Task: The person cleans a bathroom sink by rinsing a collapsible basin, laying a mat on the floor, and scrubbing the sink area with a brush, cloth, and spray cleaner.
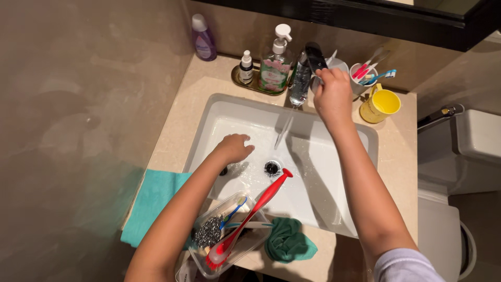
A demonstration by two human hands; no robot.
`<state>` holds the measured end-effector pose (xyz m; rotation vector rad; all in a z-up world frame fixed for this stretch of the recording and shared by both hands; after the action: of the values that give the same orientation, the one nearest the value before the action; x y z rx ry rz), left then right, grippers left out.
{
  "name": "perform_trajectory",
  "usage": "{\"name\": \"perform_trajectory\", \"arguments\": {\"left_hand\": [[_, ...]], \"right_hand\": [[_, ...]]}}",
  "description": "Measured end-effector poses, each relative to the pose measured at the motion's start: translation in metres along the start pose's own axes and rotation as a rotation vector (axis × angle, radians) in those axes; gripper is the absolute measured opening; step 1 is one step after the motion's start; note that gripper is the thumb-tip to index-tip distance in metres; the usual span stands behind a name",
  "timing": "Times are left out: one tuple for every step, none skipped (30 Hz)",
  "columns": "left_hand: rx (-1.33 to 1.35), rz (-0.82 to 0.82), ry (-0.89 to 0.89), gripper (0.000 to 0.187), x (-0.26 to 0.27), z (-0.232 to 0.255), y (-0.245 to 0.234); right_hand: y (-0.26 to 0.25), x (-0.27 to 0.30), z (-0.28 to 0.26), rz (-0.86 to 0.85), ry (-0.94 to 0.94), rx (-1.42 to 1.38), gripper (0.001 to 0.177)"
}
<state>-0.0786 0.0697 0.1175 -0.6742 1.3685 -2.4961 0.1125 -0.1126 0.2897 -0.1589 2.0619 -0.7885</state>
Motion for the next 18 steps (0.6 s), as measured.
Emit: {"name": "perform_trajectory", "arguments": {"left_hand": [[0.053,0.032,0.045,0.055,0.005,0.006,-0.009],[0.105,0.064,0.09,0.055,0.012,0.013,-0.02],[0.268,0.083,0.133,0.052,0.02,0.021,-0.029],[0.431,0.103,0.176,0.049,0.028,0.029,-0.038],[0.657,-0.008,0.148,0.048,0.035,0.032,-0.036],[0.882,-0.121,0.118,0.048,0.04,0.033,-0.033],[1.106,-0.234,0.086,0.047,0.043,0.034,-0.026],[0.962,-0.19,0.064,0.048,0.039,0.03,-0.015],[0.82,-0.15,0.037,0.048,0.036,0.024,0.0],[0.678,-0.112,0.009,0.049,0.036,0.013,0.014],[0.128,-0.11,0.072,0.045,0.038,0.001,0.027],[-0.423,-0.104,0.123,0.041,0.042,-0.012,0.037],[-0.973,-0.108,0.162,0.037,0.047,-0.025,0.043],[-0.618,-0.042,0.118,0.042,0.048,-0.03,0.041],[-0.265,0.026,0.075,0.049,0.049,-0.036,0.036],[0.087,0.098,0.031,0.057,0.052,-0.042,0.028],[-0.006,0.108,0.015,0.057,0.058,-0.05,0.027],[-0.099,0.116,0.0,0.057,0.066,-0.059,0.024]], "right_hand": [[0.0,0.004,0.009,-0.074,0.118,-0.059,0.031],[-0.001,0.01,0.018,-0.151,0.236,-0.118,0.032],[-0.004,0.02,0.023,-0.242,0.369,-0.467,0.035],[-0.008,0.034,0.024,-0.335,0.501,-0.816,0.038],[-0.011,0.052,0.022,-0.4,0.583,-1.016,0.038],[-0.01,0.072,0.02,-0.479,0.628,-1.046,0.038],[-0.001,0.093,0.02,-0.558,0.65,-0.877,0.038],[0.012,0.113,0.018,-0.648,0.639,-0.646,0.039],[0.027,0.136,0.014,-0.75,0.588,-0.361,0.041],[0.04,0.158,0.007,-0.859,0.51,-0.093,0.043],[0.047,0.175,0.002,-0.969,0.431,0.145,0.045],[0.053,0.191,-0.005,-1.079,0.369,0.321,0.048],[0.051,0.203,-0.009,-1.173,0.337,0.46,0.051],[0.05,0.21,-0.013,-1.248,0.337,0.502,0.054],[0.046,0.215,-0.015,-1.326,0.341,0.563,0.057],[0.044,0.213,-0.015,-1.334,0.345,0.638,0.061],[0.041,0.211,-0.014,-1.295,0.354,0.711,0.064],[0.038,0.206,-0.011,-1.236,0.366,0.797,0.068]]}}
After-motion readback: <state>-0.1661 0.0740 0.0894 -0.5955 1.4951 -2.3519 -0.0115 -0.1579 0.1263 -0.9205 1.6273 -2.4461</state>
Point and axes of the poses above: each hand's wrist, its own x-axis away from the middle knuckle, its own y-axis out of the palm, z = x × y, the point moved 7 cm from there along -x, towards the middle knuckle, and after that the axes turned 8 degrees about z, right-handed, at the moved point
